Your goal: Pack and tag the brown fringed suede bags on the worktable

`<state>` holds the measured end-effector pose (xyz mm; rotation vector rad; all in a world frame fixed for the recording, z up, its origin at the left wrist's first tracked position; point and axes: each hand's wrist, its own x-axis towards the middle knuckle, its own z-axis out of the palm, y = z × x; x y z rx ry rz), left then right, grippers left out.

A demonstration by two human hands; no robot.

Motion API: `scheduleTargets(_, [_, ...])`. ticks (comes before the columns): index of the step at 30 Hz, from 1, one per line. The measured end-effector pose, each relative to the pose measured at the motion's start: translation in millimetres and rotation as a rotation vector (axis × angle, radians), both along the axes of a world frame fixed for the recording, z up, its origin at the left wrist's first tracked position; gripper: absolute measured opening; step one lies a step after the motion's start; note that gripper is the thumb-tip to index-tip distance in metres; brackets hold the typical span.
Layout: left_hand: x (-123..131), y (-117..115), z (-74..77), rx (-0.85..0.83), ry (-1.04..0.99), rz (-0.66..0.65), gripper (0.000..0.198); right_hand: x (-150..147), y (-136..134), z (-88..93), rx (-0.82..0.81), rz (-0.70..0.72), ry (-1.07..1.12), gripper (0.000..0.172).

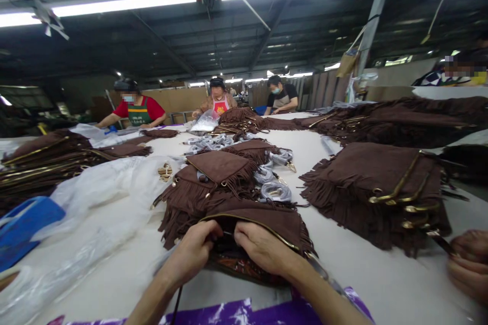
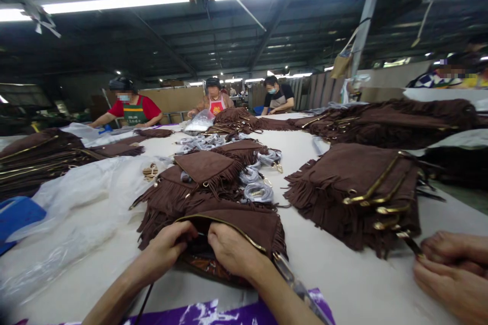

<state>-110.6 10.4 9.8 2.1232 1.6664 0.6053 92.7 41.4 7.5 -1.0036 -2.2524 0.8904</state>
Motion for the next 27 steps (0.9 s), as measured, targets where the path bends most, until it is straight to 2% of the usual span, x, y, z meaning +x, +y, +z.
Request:
scheduleTargets(7, [8.0, -4.8, -9.7, 0.179, -0.099, -0.024, 0.043, -18.1, 7.8, 5.1, -0.101, -0.005, 0.129, 0.021])
scheduleTargets(10, [13.8, -4.6, -10.6, 0.214, 0.031, 0.093, 0.037, -22.7, 7.9, 6.4, -0.057, -0.047, 0.168, 0.021])
scheduleTargets(12, [17.1, -4.2, -10.6, 0.169, 0.179, 0.182, 0.034, -23.5, 6.8, 8.3, -0.022, -0.058, 0.198, 0.021])
scheduleTargets(15, [19.1, -3.4, -10.2, 0.096, 0.298, 0.224, 0.034, -23.4, 5.7, 10.9, 0.018, -0.033, 0.262, 0.02])
scheduleTargets(19, [15.4, -2.8, -11.0, 0.107, 0.201, 0.178, 0.034, -23.7, 6.1, 11.7, 0.025, -0.027, 0.31, 0.02])
scheduleTargets(24, [11.8, -5.0, -15.0, 0.132, 0.005, 0.104, 0.051, -21.7, 7.9, 11.1, 0.007, -0.012, 0.302, 0.02])
scheduleTargets(27, [11.2, -5.7, -14.4, 0.134, -0.005, 0.128, 0.037, -19.4, 11.4, 5.3, -0.012, -0.026, 0.291, 0.019])
